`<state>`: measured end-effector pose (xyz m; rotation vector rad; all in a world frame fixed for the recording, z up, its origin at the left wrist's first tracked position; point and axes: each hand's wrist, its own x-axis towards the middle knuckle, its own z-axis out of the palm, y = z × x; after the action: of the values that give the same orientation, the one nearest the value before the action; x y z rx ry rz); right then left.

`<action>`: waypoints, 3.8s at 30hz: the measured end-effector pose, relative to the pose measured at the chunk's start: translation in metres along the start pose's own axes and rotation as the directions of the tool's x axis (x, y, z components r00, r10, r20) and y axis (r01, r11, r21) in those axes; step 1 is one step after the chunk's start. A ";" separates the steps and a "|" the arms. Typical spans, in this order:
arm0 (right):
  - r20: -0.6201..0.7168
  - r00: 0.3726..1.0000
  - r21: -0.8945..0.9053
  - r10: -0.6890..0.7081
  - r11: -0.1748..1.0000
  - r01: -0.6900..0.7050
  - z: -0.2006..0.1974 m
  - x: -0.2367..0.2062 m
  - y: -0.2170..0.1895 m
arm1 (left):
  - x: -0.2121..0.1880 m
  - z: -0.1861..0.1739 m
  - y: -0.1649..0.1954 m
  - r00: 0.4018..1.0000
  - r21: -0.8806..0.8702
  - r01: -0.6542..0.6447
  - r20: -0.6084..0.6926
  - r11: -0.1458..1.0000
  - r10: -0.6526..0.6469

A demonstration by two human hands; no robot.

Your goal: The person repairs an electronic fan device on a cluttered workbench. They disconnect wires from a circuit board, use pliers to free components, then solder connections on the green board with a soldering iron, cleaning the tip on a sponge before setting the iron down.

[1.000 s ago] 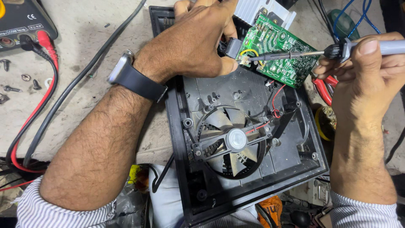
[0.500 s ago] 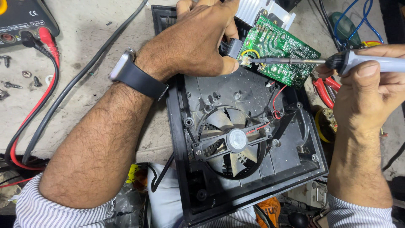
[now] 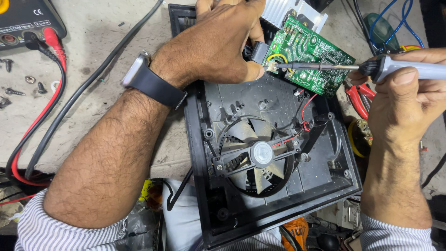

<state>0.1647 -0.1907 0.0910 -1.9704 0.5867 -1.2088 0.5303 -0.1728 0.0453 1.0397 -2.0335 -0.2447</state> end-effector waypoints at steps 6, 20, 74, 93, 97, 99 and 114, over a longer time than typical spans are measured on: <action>0.020 1.000 -0.036 -0.015 0.999 0.016 -0.004 0.002 0.000 | 0.001 -0.005 0.005 0.997 -0.016 0.059 0.052 0.998 -0.058; -0.017 0.996 0.037 0.083 0.996 -0.082 -0.008 0.010 0.008 | 0.001 -0.011 0.010 1.000 -0.066 0.025 0.017 0.998 -0.024; -0.071 0.995 -0.025 0.074 0.997 -0.076 -0.002 -0.003 0.001 | 0.003 -0.014 0.017 0.989 -0.083 0.145 0.017 0.986 -0.144; -0.097 0.993 -0.184 0.069 0.979 -0.086 -0.016 -0.004 -0.007 | -0.002 0.001 -0.003 0.999 0.025 -0.021 -0.045 0.999 0.022; -0.029 0.998 -0.137 0.054 0.989 -0.058 -0.009 0.002 -0.013 | -0.003 0.001 -0.003 0.998 0.015 -0.026 -0.058 1.000 0.027; -0.023 0.998 -0.132 0.053 0.990 -0.055 -0.004 0.003 -0.016 | -0.003 0.000 -0.002 0.998 0.008 -0.028 -0.059 1.000 0.028; -0.055 0.997 -0.254 0.059 0.965 -0.071 0.010 0.005 -0.035 | -0.002 -0.005 0.000 0.998 -0.020 -0.042 -0.038 0.999 0.041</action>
<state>0.1763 -0.1688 0.1179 -2.1207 0.8623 -1.1906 0.5350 -0.1704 0.0469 0.9812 -2.0124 -0.2227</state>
